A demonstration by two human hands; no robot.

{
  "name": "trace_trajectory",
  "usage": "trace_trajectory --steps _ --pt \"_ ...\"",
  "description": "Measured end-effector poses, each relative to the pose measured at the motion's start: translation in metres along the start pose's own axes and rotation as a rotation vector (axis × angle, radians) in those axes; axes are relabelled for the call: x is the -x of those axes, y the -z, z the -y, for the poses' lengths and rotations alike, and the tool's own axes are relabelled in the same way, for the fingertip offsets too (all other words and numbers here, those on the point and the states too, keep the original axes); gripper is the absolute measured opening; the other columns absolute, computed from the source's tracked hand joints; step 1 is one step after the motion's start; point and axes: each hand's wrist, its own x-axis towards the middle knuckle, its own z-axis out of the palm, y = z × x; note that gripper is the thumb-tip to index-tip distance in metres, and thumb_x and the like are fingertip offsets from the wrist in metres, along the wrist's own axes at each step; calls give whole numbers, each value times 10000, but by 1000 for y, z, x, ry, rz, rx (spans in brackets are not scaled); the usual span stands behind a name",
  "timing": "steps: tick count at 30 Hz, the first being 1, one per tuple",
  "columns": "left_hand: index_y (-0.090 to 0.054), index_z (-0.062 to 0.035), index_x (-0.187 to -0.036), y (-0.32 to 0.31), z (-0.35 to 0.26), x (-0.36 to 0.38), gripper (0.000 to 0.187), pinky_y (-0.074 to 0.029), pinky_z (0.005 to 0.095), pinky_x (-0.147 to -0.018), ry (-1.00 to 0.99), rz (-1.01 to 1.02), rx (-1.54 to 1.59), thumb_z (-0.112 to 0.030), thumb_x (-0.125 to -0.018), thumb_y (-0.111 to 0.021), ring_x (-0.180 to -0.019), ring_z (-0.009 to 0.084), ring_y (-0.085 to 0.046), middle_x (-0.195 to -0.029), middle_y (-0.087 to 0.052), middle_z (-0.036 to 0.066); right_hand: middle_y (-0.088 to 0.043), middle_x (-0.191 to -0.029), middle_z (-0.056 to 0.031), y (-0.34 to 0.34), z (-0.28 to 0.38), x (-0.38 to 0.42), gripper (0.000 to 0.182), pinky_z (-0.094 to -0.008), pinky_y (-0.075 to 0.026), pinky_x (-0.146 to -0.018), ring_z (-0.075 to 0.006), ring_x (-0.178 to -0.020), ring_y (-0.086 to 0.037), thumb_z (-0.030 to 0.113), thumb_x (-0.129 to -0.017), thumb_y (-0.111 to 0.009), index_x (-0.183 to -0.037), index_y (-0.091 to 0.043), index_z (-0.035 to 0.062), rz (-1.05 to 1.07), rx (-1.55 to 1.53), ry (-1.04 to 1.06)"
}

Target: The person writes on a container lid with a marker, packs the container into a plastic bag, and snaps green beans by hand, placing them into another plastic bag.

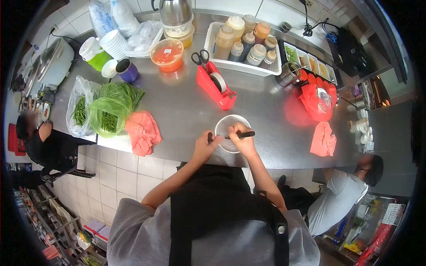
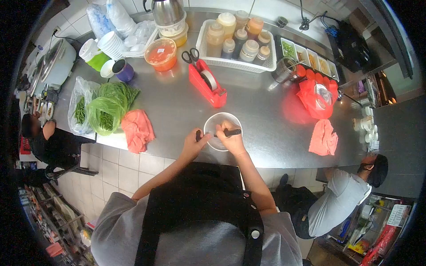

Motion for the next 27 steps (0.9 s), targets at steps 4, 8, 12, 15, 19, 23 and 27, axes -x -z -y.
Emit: trace_trajectory --steps 4,8,12,15,19,23,27 --pt "-510 -37 -806 4 -8 0 316 -419 309 -576 -2 3 10 -261 -852 -729 -607 132 -452 -644 -496 46 -530 -582 -65 -3 5 -3 271 -328 -410 -529 -143 -549 -488 153 -871 -661 -681 -511 30 -88 -69 -40" --pt "-504 -38 -806 3 -5 2 317 -408 305 -567 -36 -8 -8 -255 -854 -729 -599 132 -436 -633 -473 47 -522 -580 -59 -4 3 -1 273 -329 -402 -527 -143 -543 -480 154 -872 -659 -681 -508 30 -106 -23 -15" --pt "-500 -39 -811 4 -7 3 314 -405 302 -566 -64 -25 -48 -246 -856 -731 -601 130 -429 -634 -468 46 -508 -577 -60 -6 0 1 279 -330 -401 -527 -146 -542 -467 144 -868 -655 -674 -490 31 -99 -18 -3" --pt "-496 -42 -813 3 -9 2 307 -402 300 -565 -64 -7 -40 -235 -858 -731 -602 129 -424 -634 -467 45 -476 -575 -60 -4 -2 0 284 -335 -394 -523 -150 -537 -438 131 -859 -654 -669 -469 31 -127 -40 32" --pt "-491 -41 -804 4 -16 5 309 -398 296 -559 -115 -23 -45 -231 -863 -728 -599 124 -420 -635 -471 44 -469 -583 -80 -4 2 0 273 -346 -386 -522 -156 -540 -437 117 -852 -652 -672 -470 24 -166 -15 22" --pt "-502 -37 -806 3 -15 4 308 -405 293 -563 -116 -20 -56 -238 -865 -728 -599 117 -430 -638 -483 43 -478 -583 -104 -2 -1 0 268 -351 -388 -523 -169 -537 -459 111 -850 -646 -672 -468 18 -202 53 42" --pt "-509 -37 -813 3 -18 5 303 -410 295 -566 -116 -19 -66 -239 -864 -729 -601 116 -440 -635 -487 42 -471 -582 -106 -3 0 -1 270 -353 -391 -525 -192 -531 -457 106 -846 -644 -671 -459 17 -219 51 37"
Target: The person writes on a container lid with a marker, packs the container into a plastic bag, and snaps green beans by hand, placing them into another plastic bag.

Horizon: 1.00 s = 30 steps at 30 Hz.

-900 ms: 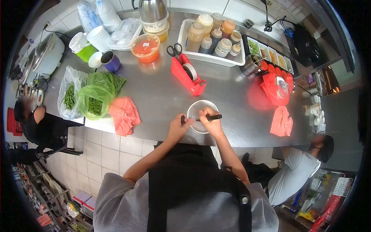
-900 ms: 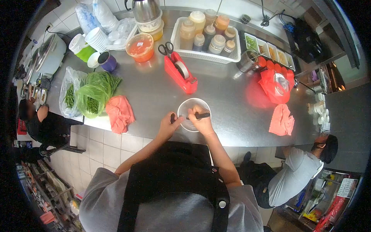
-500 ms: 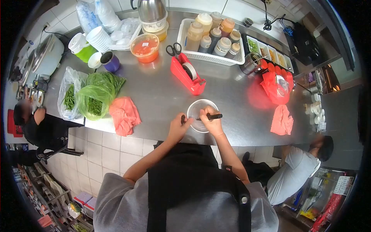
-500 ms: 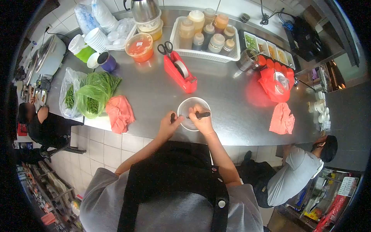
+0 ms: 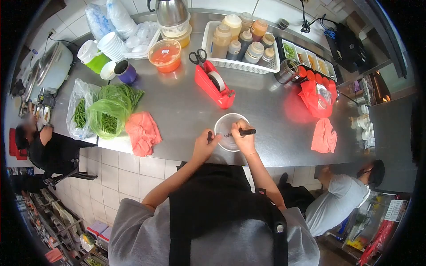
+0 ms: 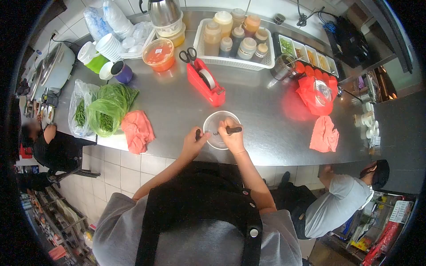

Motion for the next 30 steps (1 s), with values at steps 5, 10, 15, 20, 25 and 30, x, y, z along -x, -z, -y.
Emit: trace_trajectory --steps 5,10,15,20,25,30 --pt "-517 -35 -826 -1 1 -1 303 -412 296 -561 5 -7 -40 -248 -866 -729 -586 120 -443 -625 -488 43 -462 -598 -107 1 3 1 273 -356 -387 -525 -193 -529 -443 96 -849 -633 -672 -443 14 1 -39 -20" --pt "-518 -35 -827 0 1 0 309 -415 297 -562 23 10 -34 -260 -870 -726 -579 123 -444 -620 -491 48 -454 -595 -106 1 0 2 274 -359 -387 -527 -205 -532 -442 88 -850 -626 -671 -432 13 -58 -24 9" --pt "-521 -34 -828 0 3 0 323 -417 301 -561 -11 -6 -62 -277 -868 -729 -576 130 -449 -622 -504 53 -447 -592 -102 1 -1 1 272 -360 -387 -531 -218 -535 -437 78 -851 -622 -668 -431 12 -20 -20 19" --pt "-524 -34 -830 1 2 0 329 -428 323 -562 -20 -5 -72 -288 -864 -730 -571 159 -469 -630 -519 69 -444 -604 -102 1 0 2 272 -359 -385 -534 -193 -548 -434 76 -849 -623 -669 -429 13 -62 -13 -42" --pt "-530 -35 -840 1 3 -1 322 -440 336 -576 -14 0 -79 -288 -863 -728 -579 182 -500 -643 -535 87 -429 -605 -92 0 -1 2 284 -357 -382 -534 -172 -559 -416 87 -863 -616 -669 -421 14 -91 -3 8" --pt "-535 -36 -855 0 8 -2 319 -446 348 -584 -7 7 -96 -299 -868 -714 -583 194 -517 -651 -544 92 -406 -603 -43 6 -20 -7 330 -343 -364 -533 -129 -582 -394 130 -893 -605 -660 -396 27 -175 -226 -121"
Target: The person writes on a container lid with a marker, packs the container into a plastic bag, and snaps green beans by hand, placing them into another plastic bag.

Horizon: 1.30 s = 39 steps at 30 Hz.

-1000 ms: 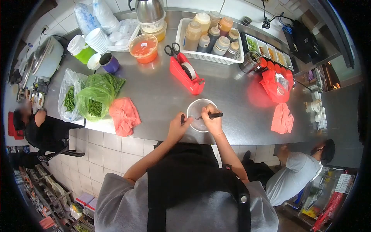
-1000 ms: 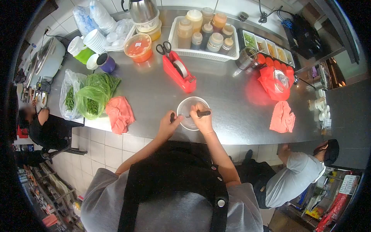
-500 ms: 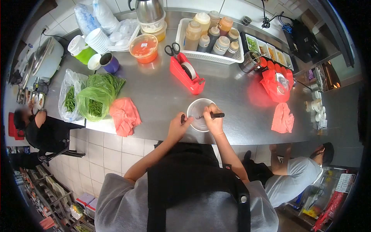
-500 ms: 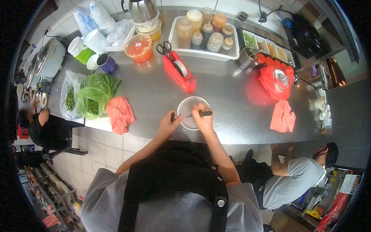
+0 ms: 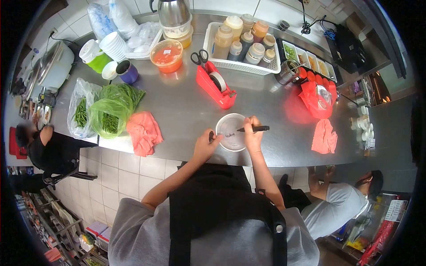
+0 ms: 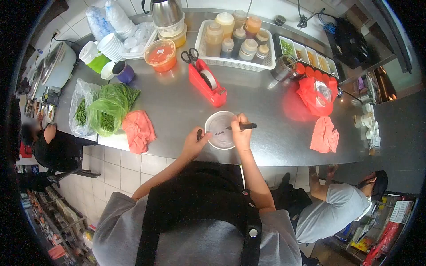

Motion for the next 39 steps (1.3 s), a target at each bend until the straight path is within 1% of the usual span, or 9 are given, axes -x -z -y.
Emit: trace_trajectory --steps 3,10,18,22,24,28,31,33,39 --pt "-534 -36 -858 -1 3 0 321 -441 352 -578 -4 21 -15 -308 -871 -703 -579 196 -515 -648 -544 92 -395 -603 -27 2 0 -3 357 -335 -337 -532 -120 -593 -363 147 -897 -610 -653 -374 37 129 1 -25" --pt "-526 -39 -848 1 -2 0 327 -427 353 -572 8 27 20 -318 -876 -695 -581 190 -497 -639 -523 83 -381 -600 -56 1 8 -5 310 -344 -339 -520 -123 -587 -371 113 -866 -617 -666 -399 20 161 187 69" --pt "-531 -42 -845 2 -1 0 325 -430 345 -583 20 28 5 -318 -880 -698 -591 183 -493 -641 -519 85 -407 -593 -77 -1 9 -5 295 -353 -347 -519 -147 -563 -382 106 -863 -612 -666 -414 12 90 188 144" --pt "-535 -37 -855 0 0 0 324 -439 342 -590 17 26 -4 -317 -883 -696 -594 190 -504 -644 -527 89 -402 -589 -80 0 9 -4 302 -351 -347 -519 -150 -562 -379 111 -871 -609 -665 -411 14 91 199 113" --pt "-534 -35 -856 0 0 1 324 -440 341 -589 6 11 -2 -315 -883 -695 -591 193 -506 -642 -526 91 -388 -575 -80 -1 10 -4 306 -353 -341 -514 -147 -559 -367 110 -867 -610 -664 -405 11 -16 140 138" --pt "-525 -34 -846 -1 1 1 338 -437 345 -576 7 11 13 -323 -883 -697 -574 203 -498 -634 -515 98 -376 -565 -84 -1 8 -3 304 -355 -335 -510 -147 -553 -358 102 -864 -608 -660 -401 9 1 177 106" --pt "-520 -36 -841 -2 5 0 344 -431 348 -568 12 18 16 -327 -883 -699 -567 205 -487 -630 -509 98 -319 -630 -24 -1 9 -3 367 -337 -302 -541 -118 -610 -326 92 -906 -595 -663 -325 40 58 170 90" --pt "-517 -37 -840 -2 6 0 346 -428 349 -565 20 27 18 -329 -883 -699 -565 204 -482 -629 -507 96 -367 -570 -90 -2 9 -4 293 -365 -331 -511 -151 -542 -351 80 -857 -598 -658 -395 10 -35 197 190" --pt "-508 -39 -842 -3 6 0 353 -423 348 -562 -24 8 43 -334 -886 -697 -567 197 -476 -629 -504 90 -365 -580 -90 -2 1 -3 305 -377 -322 -506 -164 -541 -351 67 -860 -591 -652 -377 10 -111 117 172"
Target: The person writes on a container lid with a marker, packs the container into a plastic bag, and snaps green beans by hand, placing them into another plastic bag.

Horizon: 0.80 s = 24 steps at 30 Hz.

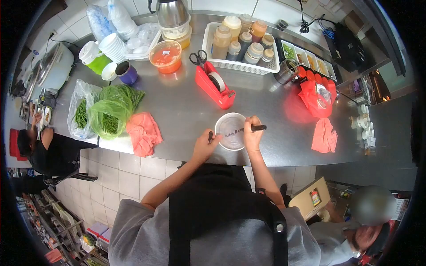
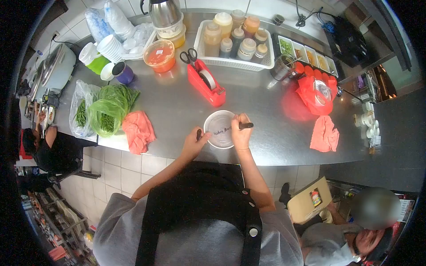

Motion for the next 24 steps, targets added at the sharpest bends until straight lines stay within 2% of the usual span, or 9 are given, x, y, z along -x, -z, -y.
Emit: trace_trajectory --steps 4,7,9,10,12,16,18,24 --pt "-505 -41 -848 3 -1 -1 356 -424 347 -566 12 34 -13 -338 -885 -697 -569 195 -477 -633 -507 91 -370 -587 -94 0 5 -2 305 -375 -320 -509 -162 -552 -361 63 -863 -588 -656 -370 7 28 69 -57" --pt "-504 -41 -855 1 6 -1 358 -424 349 -567 20 47 21 -341 -885 -697 -570 195 -477 -636 -509 90 -373 -593 -97 2 11 0 304 -371 -324 -511 -159 -555 -365 60 -861 -590 -659 -371 2 73 133 12" --pt "-504 -41 -860 1 8 -2 359 -424 350 -567 21 50 25 -343 -885 -696 -571 195 -477 -638 -509 90 -376 -601 -103 0 11 2 294 -368 -337 -518 -159 -563 -378 53 -858 -591 -662 -380 -5 -100 -59 -90" --pt "-505 -40 -863 0 8 -2 359 -423 351 -568 29 47 27 -343 -886 -695 -575 195 -480 -641 -511 91 -376 -601 -103 -1 11 1 294 -368 -337 -518 -159 -563 -378 53 -858 -591 -662 -380 -5 -100 -58 -91" --pt "-505 -39 -867 -1 10 -1 358 -422 352 -569 38 50 28 -343 -886 -694 -578 196 -482 -644 -512 91 -404 -602 -114 0 12 -2 274 -370 -350 -526 -177 -557 -395 42 -850 -590 -665 -395 -10 -56 155 -39" --pt "-510 -37 -875 1 7 -2 352 -423 352 -575 38 59 15 -338 -887 -693 -593 195 -490 -653 -514 93 -441 -616 -139 2 16 -1 257 -382 -363 -540 -204 -561 -420 32 -844 -582 -667 -402 -15 29 126 -79" --pt "-511 -37 -878 2 5 -2 351 -424 351 -578 36 62 10 -338 -887 -692 -598 195 -492 -654 -515 94 -453 -620 -155 1 12 -1 251 -393 -364 -543 -223 -560 -425 32 -839 -580 -667 -404 -18 -50 129 -32" --pt "-510 -37 -880 2 4 -1 354 -431 351 -589 39 62 15 -340 -885 -694 -603 197 -500 -671 -528 95 -440 -619 -164 1 12 -1 249 -403 -360 -542 -248 -556 -419 34 -840 -571 -664 -402 -18 -90 119 -51"
